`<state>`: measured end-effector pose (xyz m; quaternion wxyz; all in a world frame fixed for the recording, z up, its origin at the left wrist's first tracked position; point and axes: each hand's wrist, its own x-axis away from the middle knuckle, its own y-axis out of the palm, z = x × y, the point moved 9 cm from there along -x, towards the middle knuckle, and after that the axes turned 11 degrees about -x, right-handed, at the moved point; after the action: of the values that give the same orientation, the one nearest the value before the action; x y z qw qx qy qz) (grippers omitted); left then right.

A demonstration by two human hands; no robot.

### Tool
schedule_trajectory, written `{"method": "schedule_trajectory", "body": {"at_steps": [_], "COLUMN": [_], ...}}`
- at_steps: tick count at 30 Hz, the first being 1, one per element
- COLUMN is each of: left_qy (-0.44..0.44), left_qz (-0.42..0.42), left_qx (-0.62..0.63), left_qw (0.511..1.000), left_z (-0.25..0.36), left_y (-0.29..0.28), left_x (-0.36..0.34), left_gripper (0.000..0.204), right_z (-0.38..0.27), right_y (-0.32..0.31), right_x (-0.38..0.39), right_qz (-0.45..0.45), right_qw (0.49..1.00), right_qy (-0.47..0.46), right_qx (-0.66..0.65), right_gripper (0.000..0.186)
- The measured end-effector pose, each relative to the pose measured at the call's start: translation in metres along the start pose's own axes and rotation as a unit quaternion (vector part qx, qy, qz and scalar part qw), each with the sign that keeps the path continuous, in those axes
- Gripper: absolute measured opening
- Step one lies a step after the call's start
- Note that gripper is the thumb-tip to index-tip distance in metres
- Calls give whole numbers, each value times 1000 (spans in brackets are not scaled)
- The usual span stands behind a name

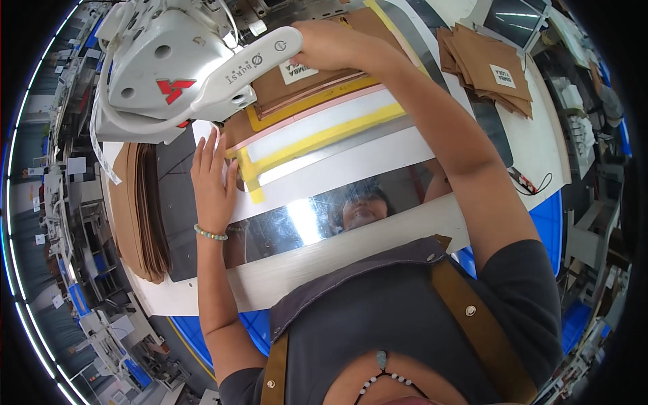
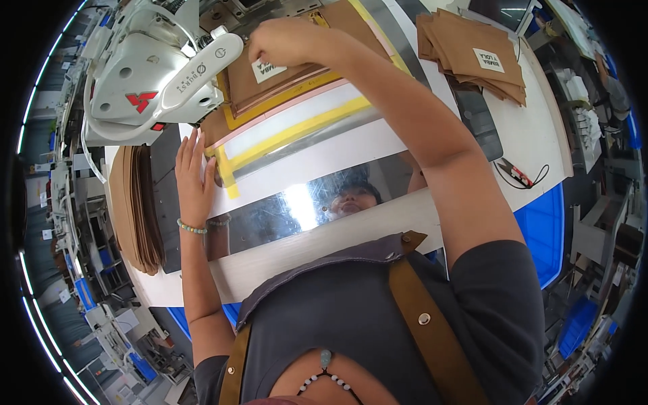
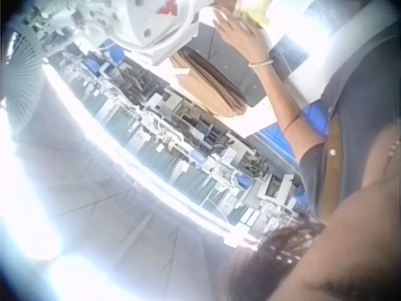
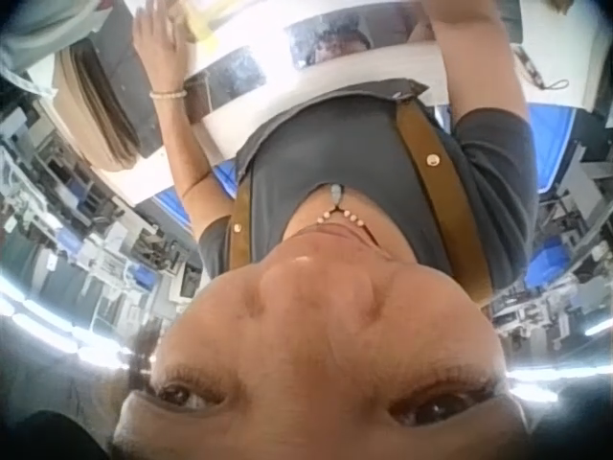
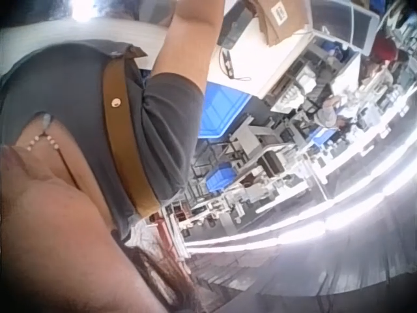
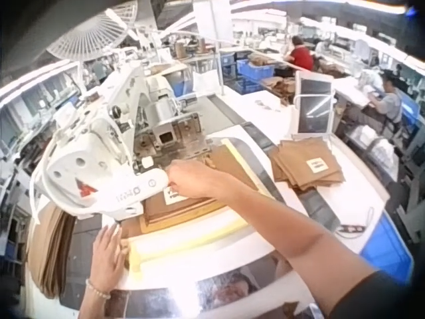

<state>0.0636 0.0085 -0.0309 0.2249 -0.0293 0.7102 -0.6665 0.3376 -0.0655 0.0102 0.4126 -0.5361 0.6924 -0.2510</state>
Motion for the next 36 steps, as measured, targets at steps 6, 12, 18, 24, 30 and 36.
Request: {"method": "schedule_trajectory", "body": {"at_steps": [6, 12, 18, 24, 30, 36], "left_qy": [60, 43, 217, 121, 101, 75], "left_qz": [-18, -77, 15, -75, -56, -33], "left_qx": [-13, 37, -110, 49, 131, 229], "left_qw": [998, 995, 970, 989, 985, 970], "left_z": [-4, -32, -44, -18, -18, -100], "left_y": [12, 70, 84, 73, 77, 129], "left_x": [-43, -84, -97, -131, -136, -121], "left_gripper": [45, 40, 39, 45, 41, 38], "right_z": [12, 8, 8, 16, 1, -29], "right_y": [21, 26, 28, 27, 35, 69], "right_x": [3, -1, -7, -1, 7, 1], "right_qz": [22, 30, -31, -46, -5, -59], "right_qw": [998, 992, 995, 995, 1000, 989], "right_qy": [-14, -45, 18, 47, -17, -138], "right_qx": [57, 110, 97, 80, 16, -6], "right_gripper": [29, 29, 33, 32, 29, 35]}}
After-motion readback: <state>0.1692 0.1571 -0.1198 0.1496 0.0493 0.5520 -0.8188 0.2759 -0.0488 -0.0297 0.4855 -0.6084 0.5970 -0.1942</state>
